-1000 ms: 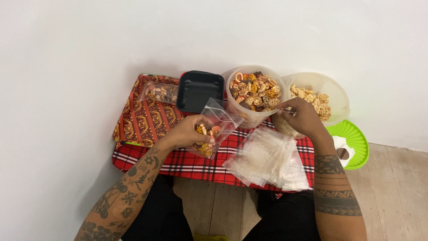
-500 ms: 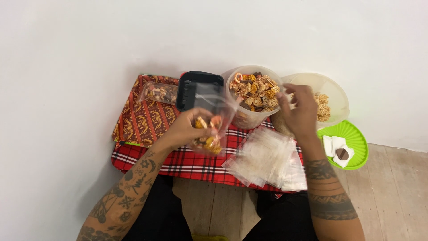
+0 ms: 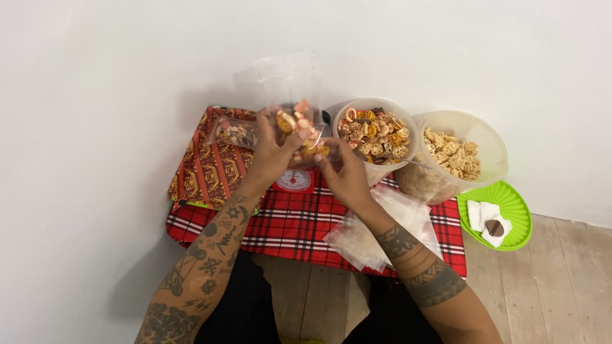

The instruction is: A person is manually scooping various snacks from large plastic containers into small clear plastic bags and weighing them.

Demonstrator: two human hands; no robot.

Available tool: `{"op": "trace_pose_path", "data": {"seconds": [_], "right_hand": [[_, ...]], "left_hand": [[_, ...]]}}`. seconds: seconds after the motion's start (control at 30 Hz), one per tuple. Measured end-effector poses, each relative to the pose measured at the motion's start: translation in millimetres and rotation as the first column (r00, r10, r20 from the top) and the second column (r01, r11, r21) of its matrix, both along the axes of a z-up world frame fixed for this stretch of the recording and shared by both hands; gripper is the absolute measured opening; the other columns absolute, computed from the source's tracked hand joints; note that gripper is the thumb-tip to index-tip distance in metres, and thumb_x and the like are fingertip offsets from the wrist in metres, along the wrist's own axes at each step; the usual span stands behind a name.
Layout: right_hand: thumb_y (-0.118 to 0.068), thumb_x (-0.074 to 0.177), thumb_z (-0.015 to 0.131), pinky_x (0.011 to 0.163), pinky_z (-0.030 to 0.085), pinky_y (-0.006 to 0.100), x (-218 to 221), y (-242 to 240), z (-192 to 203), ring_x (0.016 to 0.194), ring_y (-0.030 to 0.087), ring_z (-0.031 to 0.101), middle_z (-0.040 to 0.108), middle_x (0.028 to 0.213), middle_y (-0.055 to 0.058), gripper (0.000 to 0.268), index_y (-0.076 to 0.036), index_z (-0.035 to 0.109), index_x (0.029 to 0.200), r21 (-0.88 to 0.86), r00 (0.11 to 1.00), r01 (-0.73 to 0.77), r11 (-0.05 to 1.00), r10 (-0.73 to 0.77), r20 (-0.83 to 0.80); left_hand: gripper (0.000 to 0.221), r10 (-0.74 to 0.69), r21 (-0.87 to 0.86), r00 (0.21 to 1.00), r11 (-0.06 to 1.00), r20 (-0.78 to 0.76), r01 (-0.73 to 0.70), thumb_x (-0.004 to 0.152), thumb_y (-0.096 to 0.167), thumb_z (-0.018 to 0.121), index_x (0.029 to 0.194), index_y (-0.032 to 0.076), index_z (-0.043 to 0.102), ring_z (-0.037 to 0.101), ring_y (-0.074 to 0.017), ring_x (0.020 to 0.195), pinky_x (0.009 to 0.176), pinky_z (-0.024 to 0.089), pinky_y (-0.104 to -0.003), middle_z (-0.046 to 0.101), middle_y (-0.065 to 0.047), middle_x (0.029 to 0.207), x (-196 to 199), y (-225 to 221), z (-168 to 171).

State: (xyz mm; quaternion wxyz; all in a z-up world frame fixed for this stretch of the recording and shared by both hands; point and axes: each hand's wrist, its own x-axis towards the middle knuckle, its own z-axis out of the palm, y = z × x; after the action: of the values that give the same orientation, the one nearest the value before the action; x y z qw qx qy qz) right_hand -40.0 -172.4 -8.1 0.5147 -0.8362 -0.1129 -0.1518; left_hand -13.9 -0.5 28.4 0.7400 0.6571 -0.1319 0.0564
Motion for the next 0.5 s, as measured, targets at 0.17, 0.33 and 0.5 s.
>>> {"op": "trace_pose_path", "data": {"seconds": [0.17, 0.33, 0.5], "right_hand": [[-0.015, 0.095, 0.074, 0.063, 0.054, 0.034, 18.1, -9.3, -14.5, 0.073, 0.022, 0.067, 0.072, 0.090, 0.017, 0.032, -0.009, 0.064, 0.125, 0.126, 0.997, 0.037, 0.991, -0.044, 0.058], [-0.025, 0.091, 0.079, 0.074, 0.053, 0.043, 33.6, -12.0, -31.1, 0.087, 0.035, 0.068, 0.069, 0.091, 0.016, 0.034, -0.009, 0.070, 0.119, -0.029, 0.989, 0.102, 0.994, -0.098, 0.108], [-0.031, 0.085, 0.083, 0.087, 0.052, 0.045, 41.9, -14.5, -41.9, 0.094, 0.032, 0.063, 0.075, 0.098, 0.008, 0.043, -0.016, 0.072, 0.124, -0.215, 0.992, 0.127, 0.968, -0.119, 0.053]], "left_hand": [[0.064, 0.009, 0.231, 0.980, 0.971, 0.197, -0.056, 0.091, 0.017, 0.065, 0.143, 0.007, 0.030, 0.041, -0.0559, 0.131, 0.101, 0.038, -0.072, 0.041, -0.030, 0.137, 5.2, 0.9, -7.7], [0.066, 0.063, 0.350, 0.967, 0.925, 0.245, -0.149, 0.096, 0.014, 0.064, 0.150, 0.002, 0.029, 0.049, -0.0523, 0.125, 0.100, 0.044, -0.067, 0.045, -0.030, 0.132, 9.1, 3.5, -18.9], [0.074, 0.152, 0.462, 0.952, 0.847, 0.265, -0.264, 0.097, 0.015, 0.069, 0.153, -0.002, 0.023, 0.058, -0.0408, 0.115, 0.094, 0.050, -0.059, 0.054, -0.025, 0.122, 19.4, 11.3, -46.5]]}}
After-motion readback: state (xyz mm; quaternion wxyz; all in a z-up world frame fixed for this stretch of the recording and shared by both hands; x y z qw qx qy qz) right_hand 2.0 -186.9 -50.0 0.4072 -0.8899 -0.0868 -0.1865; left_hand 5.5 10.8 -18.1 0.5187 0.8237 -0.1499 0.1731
